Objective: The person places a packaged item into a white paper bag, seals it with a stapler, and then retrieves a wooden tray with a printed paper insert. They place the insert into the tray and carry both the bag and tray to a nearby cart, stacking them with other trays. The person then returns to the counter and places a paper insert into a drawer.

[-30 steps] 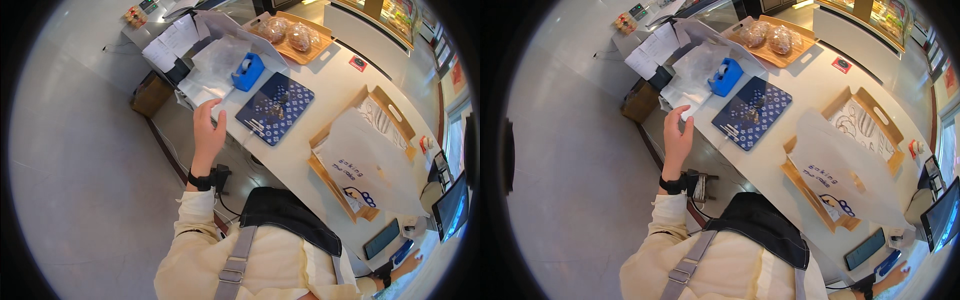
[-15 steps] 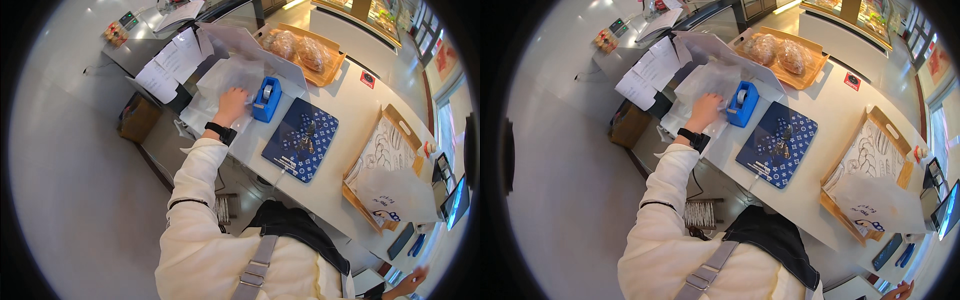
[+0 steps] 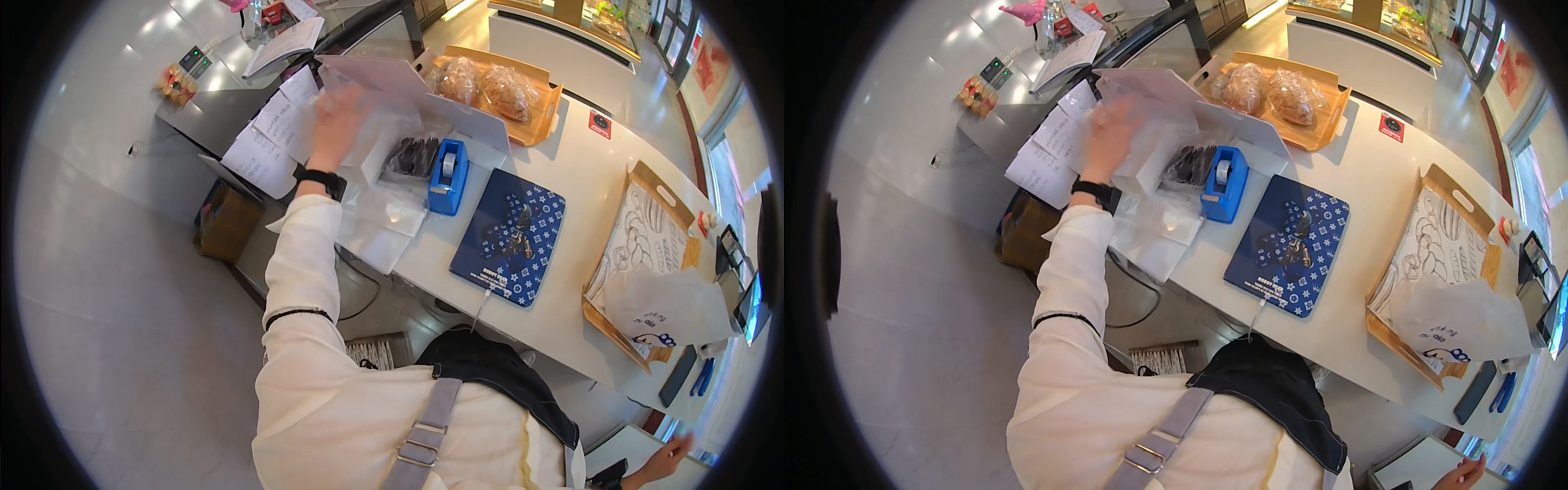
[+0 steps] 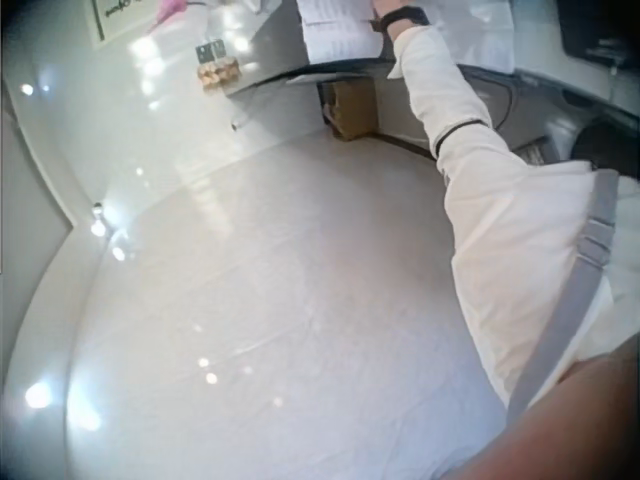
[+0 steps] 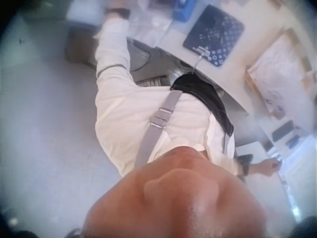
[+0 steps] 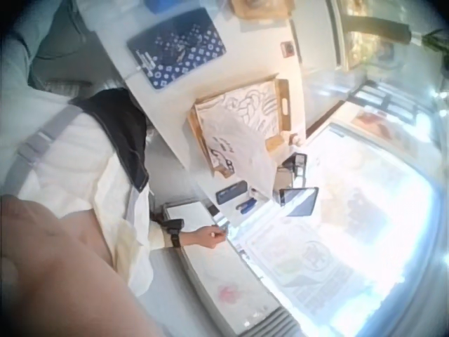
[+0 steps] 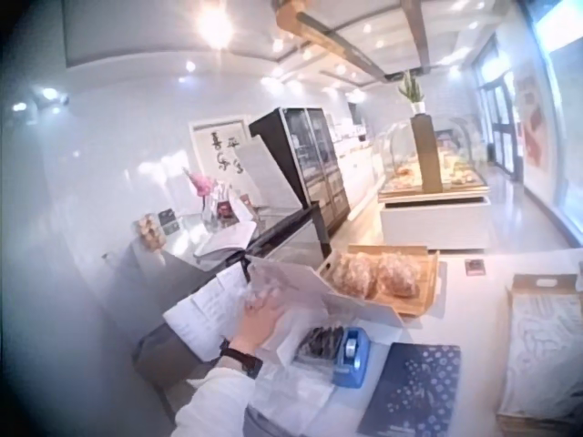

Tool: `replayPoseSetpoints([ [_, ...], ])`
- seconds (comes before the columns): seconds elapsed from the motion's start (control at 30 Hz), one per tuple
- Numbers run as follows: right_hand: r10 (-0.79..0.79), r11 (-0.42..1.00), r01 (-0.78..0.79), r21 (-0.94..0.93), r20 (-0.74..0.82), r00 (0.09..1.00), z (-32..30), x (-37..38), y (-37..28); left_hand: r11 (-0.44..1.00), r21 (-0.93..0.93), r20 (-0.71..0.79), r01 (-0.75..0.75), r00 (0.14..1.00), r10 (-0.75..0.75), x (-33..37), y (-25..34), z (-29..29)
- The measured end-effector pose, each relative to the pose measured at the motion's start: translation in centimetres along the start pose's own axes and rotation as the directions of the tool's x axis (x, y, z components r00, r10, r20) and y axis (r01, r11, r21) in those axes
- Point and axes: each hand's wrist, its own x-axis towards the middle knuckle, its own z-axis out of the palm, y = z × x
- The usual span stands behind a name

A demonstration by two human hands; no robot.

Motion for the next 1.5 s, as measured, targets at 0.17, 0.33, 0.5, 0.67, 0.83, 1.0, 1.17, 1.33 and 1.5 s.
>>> replayPoseSetpoints([
  [0.17, -0.113, 0.992, 0.115, -0.053, 0.041, 0.993, 1.2, 0.1, -4.4, 0.905, -0.325, 0.709, 0.273, 0.704, 0.042, -0.3, 7.0, -0.5],
  [0.33, -0.189, 0.978, 0.189, -0.084, 0.010, 0.982, 0.3, -1.1, -5.3, 0.943, -0.208, 0.814, 0.258, 0.581, 0.021, -1.2, 8.2, 3.3],
  [0.5, -0.030, 0.984, 0.034, -0.174, 0.025, 0.999, -0.6, -4.4, -1.5, 0.930, -0.168, 0.852, 0.327, 0.523, -0.030, -0.7, 9.1, 4.5],
  [0.67, -0.015, 0.998, 0.014, -0.058, -0.022, 1.000, -1.2, -5.6, -0.7, 0.885, -0.227, 0.756, 0.407, 0.646, -0.104, -1.5, 7.8, 4.2],
  [0.83, 0.054, 0.996, -0.052, -0.077, 0.019, 0.998, -1.6, -4.8, -0.8, 0.800, -0.335, 0.594, 0.497, 0.771, -0.231, -0.8, 8.6, 1.0],
  [1.0, -0.029, 0.998, 0.029, -0.062, 0.013, 1.000, -0.2, -3.6, -1.8, 0.635, -0.421, 0.543, 0.648, 0.740, -0.396, -1.1, 8.4, -1.3],
  [1.17, -0.099, 0.994, 0.099, -0.048, 0.004, 0.995, 0.6, -2.0, -1.1, 0.212, -0.563, 0.700, 0.799, 0.597, -0.393, 0.6, 8.7, -8.8],
  [1.33, -0.317, 0.948, 0.318, -0.012, -0.122, 0.940, 0.0, -0.7, -3.6, -0.208, -0.807, 0.586, 0.553, 0.796, -0.154, 3.8, 14.8, -17.0],
  [1.5, -0.635, 0.529, 0.518, 0.672, -0.091, 0.767, 2.4, -0.9, -19.7, -0.035, -0.970, 0.239, 0.242, 0.969, 0.068, 7.4, 25.1, -27.8],
])
